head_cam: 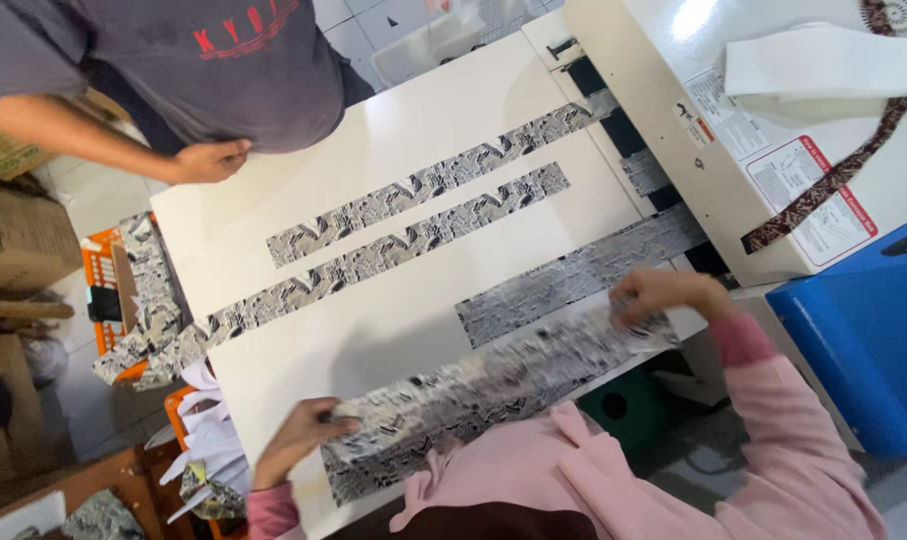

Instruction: The person places patterned fabric strips onto a white paper sheet and inserts white paper sheets into a machine to assemble paper bags. A coworker assists by handling the fabric strips and feeding the machine.

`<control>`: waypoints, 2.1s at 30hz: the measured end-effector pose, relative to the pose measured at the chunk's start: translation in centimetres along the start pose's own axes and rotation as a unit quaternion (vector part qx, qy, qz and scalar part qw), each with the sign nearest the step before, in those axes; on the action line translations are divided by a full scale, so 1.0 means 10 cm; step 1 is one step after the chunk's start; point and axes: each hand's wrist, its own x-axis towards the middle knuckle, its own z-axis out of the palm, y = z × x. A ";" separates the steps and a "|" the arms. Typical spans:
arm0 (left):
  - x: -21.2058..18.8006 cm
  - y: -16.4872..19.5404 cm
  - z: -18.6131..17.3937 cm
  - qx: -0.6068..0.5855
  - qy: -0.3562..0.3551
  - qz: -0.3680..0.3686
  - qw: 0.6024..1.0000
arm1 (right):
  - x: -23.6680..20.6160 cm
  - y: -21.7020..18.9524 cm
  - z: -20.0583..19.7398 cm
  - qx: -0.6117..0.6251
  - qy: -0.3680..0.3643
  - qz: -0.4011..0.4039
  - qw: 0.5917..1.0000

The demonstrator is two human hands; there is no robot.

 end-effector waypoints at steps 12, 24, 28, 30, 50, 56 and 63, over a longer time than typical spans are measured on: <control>0.98 -0.62 -0.47 -0.013 0.367 0.034 0.929 | 1.15 -0.09 -0.71 0.293 0.389 -0.007 0.873; 0.80 -0.47 -0.13 0.239 0.526 -0.011 0.816 | 1.07 -0.18 -0.72 -0.209 0.638 -0.021 0.741; 0.64 -0.53 -0.06 0.278 0.560 0.014 0.780 | 0.51 0.32 -1.40 -0.204 0.749 0.026 0.629; 0.61 -0.58 -0.04 0.258 0.571 0.016 0.779 | 0.22 0.57 -1.86 -0.323 0.724 0.287 0.537; 0.91 -0.26 -0.28 0.165 0.486 -0.068 0.856 | -0.46 0.99 -2.32 -0.223 0.760 0.125 0.597; 0.95 -0.23 -0.24 0.155 0.482 -0.043 0.861 | -0.84 1.19 -2.33 0.056 0.761 0.069 0.643; 1.25 0.58 0.63 0.055 0.425 0.165 0.888 | -1.09 0.94 -1.84 -0.213 0.863 0.117 0.443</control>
